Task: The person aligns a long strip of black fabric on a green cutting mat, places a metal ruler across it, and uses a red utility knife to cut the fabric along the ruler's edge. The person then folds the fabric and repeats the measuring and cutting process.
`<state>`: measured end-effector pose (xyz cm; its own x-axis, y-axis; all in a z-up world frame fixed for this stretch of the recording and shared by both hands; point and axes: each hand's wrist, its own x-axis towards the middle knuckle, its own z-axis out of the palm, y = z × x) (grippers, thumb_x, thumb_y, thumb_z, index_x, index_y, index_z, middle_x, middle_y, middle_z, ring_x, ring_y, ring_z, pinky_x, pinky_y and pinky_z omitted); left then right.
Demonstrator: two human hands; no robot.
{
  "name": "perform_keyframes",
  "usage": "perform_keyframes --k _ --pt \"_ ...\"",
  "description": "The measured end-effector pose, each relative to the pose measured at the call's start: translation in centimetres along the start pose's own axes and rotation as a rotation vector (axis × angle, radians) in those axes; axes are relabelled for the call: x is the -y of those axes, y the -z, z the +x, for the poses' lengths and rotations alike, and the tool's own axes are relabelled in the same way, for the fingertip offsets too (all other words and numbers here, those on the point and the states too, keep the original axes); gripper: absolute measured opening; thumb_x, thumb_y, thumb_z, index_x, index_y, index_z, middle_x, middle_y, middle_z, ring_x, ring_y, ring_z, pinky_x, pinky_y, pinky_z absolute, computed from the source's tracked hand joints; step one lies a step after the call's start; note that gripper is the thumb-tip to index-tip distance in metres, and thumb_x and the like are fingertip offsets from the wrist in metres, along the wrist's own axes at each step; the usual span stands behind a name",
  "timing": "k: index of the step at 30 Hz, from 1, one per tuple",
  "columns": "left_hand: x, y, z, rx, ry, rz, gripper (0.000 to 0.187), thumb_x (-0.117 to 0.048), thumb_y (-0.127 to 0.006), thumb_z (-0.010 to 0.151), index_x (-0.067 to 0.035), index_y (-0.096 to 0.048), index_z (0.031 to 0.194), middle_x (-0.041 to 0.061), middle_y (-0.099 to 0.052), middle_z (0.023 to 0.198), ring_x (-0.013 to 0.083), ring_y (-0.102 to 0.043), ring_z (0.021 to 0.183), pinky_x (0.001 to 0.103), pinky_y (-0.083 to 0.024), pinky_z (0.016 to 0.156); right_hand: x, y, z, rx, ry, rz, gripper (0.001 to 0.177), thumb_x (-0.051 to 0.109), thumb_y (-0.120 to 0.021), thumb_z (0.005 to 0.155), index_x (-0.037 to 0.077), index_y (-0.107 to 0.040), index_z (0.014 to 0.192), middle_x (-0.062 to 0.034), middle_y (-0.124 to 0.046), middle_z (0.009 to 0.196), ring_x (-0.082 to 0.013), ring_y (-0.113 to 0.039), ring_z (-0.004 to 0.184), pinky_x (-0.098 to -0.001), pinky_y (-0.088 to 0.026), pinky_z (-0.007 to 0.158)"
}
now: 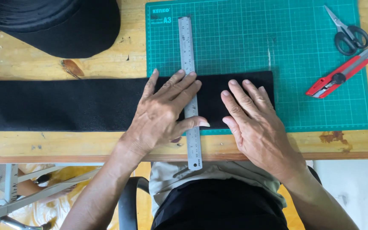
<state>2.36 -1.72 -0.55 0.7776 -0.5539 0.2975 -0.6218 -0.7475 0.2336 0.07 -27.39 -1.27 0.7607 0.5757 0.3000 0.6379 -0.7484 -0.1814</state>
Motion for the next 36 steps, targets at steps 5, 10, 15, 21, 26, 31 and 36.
perform_keyframes --k 5,10,15,21,26,31,36 --pt "1.5 1.3 -2.0 -0.012 0.042 0.012 0.077 -0.065 -0.057 0.096 -0.002 -0.060 0.140 0.012 -0.056 0.153 0.0260 -0.049 0.145 0.061 -0.017 0.122 -0.1 -0.4 -0.3 -0.020 0.011 0.006 0.051 0.023 -0.059 0.106 0.004 -0.051 0.153 -0.0180 -0.044 0.163 -0.0435 -0.043 0.149 -0.0634 -0.038 0.121" --pt "2.9 2.2 -3.2 -0.025 0.023 -0.048 0.072 -0.063 -0.063 0.093 0.000 -0.064 0.128 0.015 -0.056 0.152 0.0287 -0.051 0.144 0.061 -0.013 0.123 -0.1 -0.3 -0.2 -0.023 0.008 0.019 0.050 0.023 -0.057 0.107 0.003 -0.052 0.152 -0.0185 -0.045 0.163 -0.0450 -0.043 0.149 -0.0644 -0.038 0.120" --pt "3.8 2.8 -4.1 -0.036 0.024 -0.076 0.071 -0.062 -0.067 0.090 -0.002 -0.066 0.127 0.018 -0.056 0.151 0.0318 -0.054 0.142 0.065 -0.015 0.122 -0.1 -0.4 -0.2 -0.009 0.017 0.006 0.049 0.022 -0.056 0.107 0.003 -0.053 0.152 -0.0183 -0.045 0.163 -0.0449 -0.043 0.148 -0.0635 -0.037 0.121" --pt "4.9 3.5 -4.8 -0.090 -0.008 -0.099 0.068 -0.060 -0.074 0.087 -0.002 -0.070 0.121 0.017 -0.063 0.144 0.0313 -0.057 0.139 0.063 -0.016 0.123 0.1 -0.1 -0.1 -0.020 0.018 0.008 0.048 0.020 -0.059 0.105 0.000 -0.057 0.149 -0.0190 -0.047 0.162 -0.0453 -0.046 0.147 -0.0644 -0.040 0.119" --pt "6.1 4.1 -5.8 -0.102 0.033 -0.133 0.050 -0.046 -0.076 0.092 -0.006 -0.072 0.121 0.014 -0.064 0.144 0.0257 -0.057 0.139 0.057 -0.020 0.124 0.0 -0.3 -0.1 -0.011 0.017 -0.007 0.050 0.019 -0.061 0.104 0.001 -0.056 0.150 -0.0188 -0.047 0.163 -0.0450 -0.046 0.147 -0.0638 -0.039 0.120" --pt "6.9 4.3 -6.2 -0.046 0.069 -0.248 0.033 -0.027 -0.067 0.103 -0.009 -0.067 0.130 0.010 -0.061 0.148 0.0264 -0.054 0.143 0.055 -0.018 0.125 0.1 -0.4 -0.1 -0.009 0.007 -0.011 0.049 0.020 -0.059 0.104 0.000 -0.057 0.149 -0.0190 -0.048 0.162 -0.0462 -0.048 0.147 -0.0645 -0.040 0.119" --pt "6.8 4.4 -6.1 -0.007 0.106 -0.277 0.041 -0.032 -0.064 0.103 -0.008 -0.061 0.135 0.010 -0.058 0.150 0.0263 -0.049 0.146 0.059 -0.016 0.123 0.0 -0.4 -0.2 -0.008 0.008 -0.006 0.049 0.018 -0.060 0.104 0.000 -0.058 0.149 -0.0198 -0.049 0.162 -0.0475 -0.048 0.147 -0.0659 -0.040 0.119"
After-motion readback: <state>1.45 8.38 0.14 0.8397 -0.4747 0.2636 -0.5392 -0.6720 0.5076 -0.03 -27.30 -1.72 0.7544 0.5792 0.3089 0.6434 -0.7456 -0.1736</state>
